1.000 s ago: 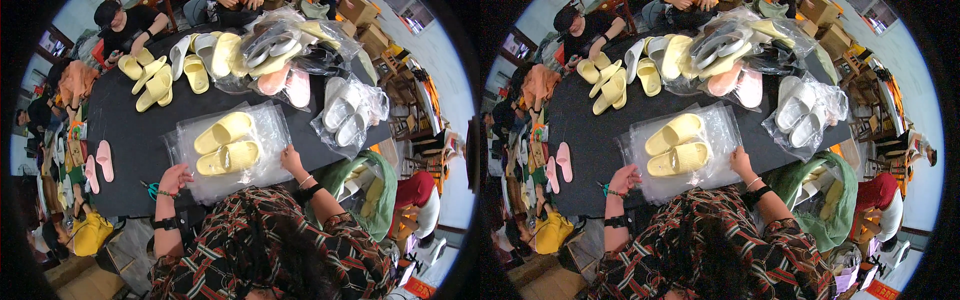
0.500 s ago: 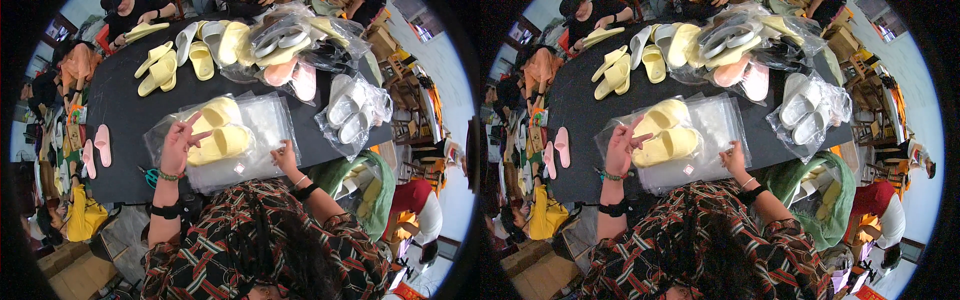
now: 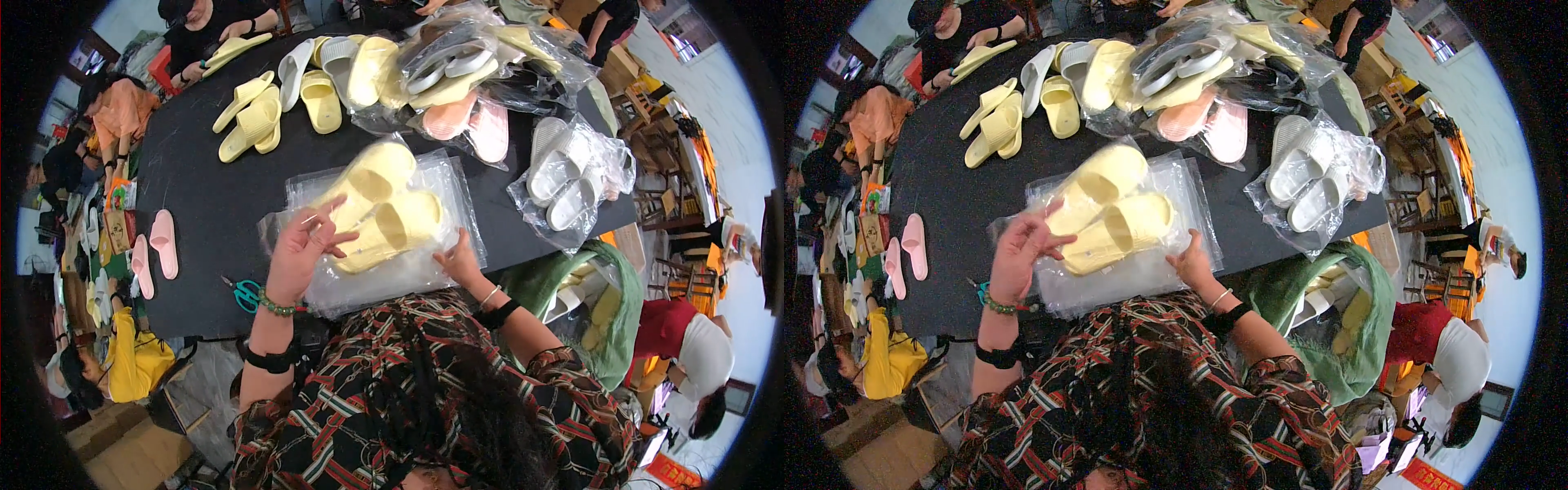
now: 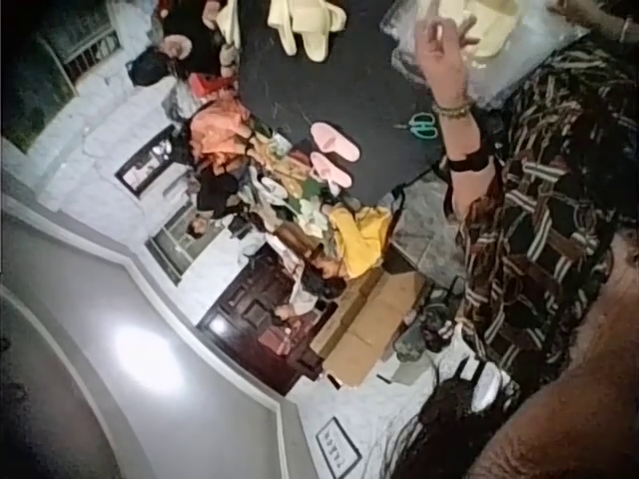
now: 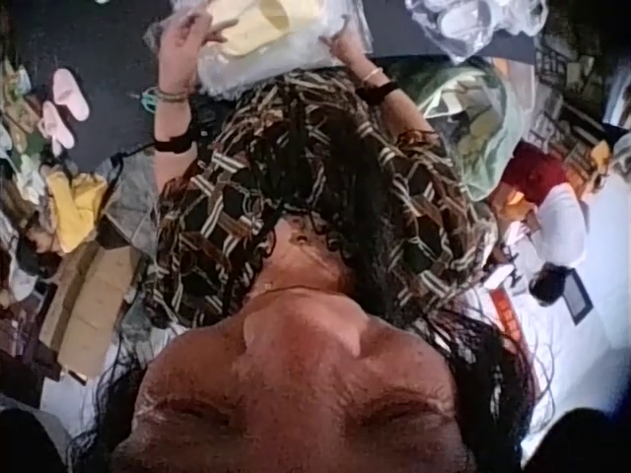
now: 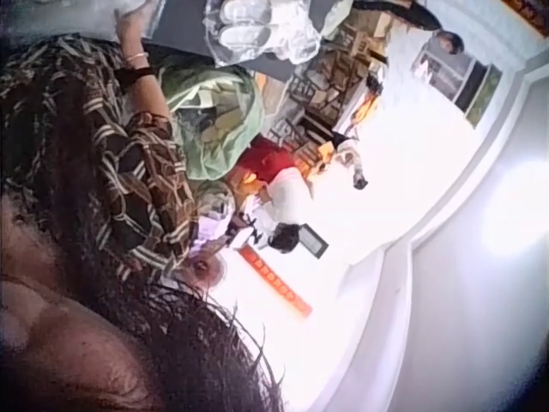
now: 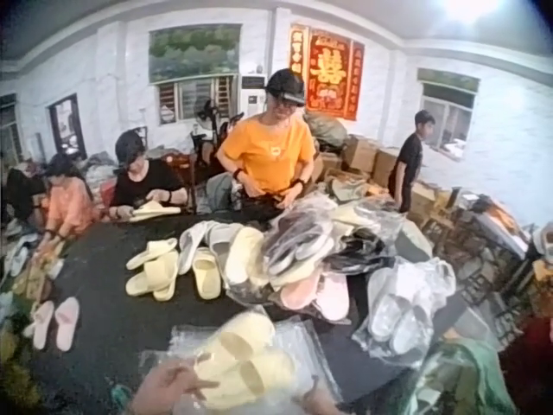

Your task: The recorder is placing pairs of slippers into individual plastic bags.

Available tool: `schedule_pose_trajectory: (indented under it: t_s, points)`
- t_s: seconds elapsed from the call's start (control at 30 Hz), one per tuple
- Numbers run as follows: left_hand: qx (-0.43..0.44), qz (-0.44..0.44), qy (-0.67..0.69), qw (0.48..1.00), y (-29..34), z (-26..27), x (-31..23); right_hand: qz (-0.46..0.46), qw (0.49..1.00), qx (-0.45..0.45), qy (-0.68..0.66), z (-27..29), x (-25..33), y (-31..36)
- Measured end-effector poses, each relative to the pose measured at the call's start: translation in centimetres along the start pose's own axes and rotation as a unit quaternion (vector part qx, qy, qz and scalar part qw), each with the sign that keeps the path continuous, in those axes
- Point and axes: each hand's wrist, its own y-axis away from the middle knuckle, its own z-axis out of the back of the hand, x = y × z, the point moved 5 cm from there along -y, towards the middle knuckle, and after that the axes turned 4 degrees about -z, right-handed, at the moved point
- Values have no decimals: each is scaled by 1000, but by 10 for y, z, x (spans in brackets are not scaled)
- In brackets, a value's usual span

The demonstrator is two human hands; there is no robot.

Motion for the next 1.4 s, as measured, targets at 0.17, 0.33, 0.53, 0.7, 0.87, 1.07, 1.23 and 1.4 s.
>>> schedule_pose_trajectory:
  t_s: [0.17, 0.33, 0.53, 0.7, 0.87, 1.07, 1.23, 1.4]
  points:
    - [-92, 206, -58, 973, 33, 66, 124, 28, 998, 2, 56, 12, 8, 10]
    - [-132, 260, 67, 954, 53, 61, 145, 214, 907, -163, 325, 59, 48, 5]
    - [-131, 184, 27, 974, 46, 73, 136, 92, 976, -82, 179, 51, 69, -52]
    - [-152, 179, -29, 972, 24, 68, 113, 90, 971, -41, 217, 32, 48, -90]
    - [-128, 34, -45, 990, 4, 81, 64, 112, 991, 10, 78, 29, 87, -72]
    - [-33, 139, 165, 976, 13, 78, 41, 88, 992, -2, 89, 13, 41, -54]
    - [-64, 273, 242, 929, 38, 122, 133, 20, 995, 91, 24, -20, -8, -60]
    - [-64, 273, 199, 939, 28, 134, 149, -16, 991, 127, -49, -10, 3, -53]
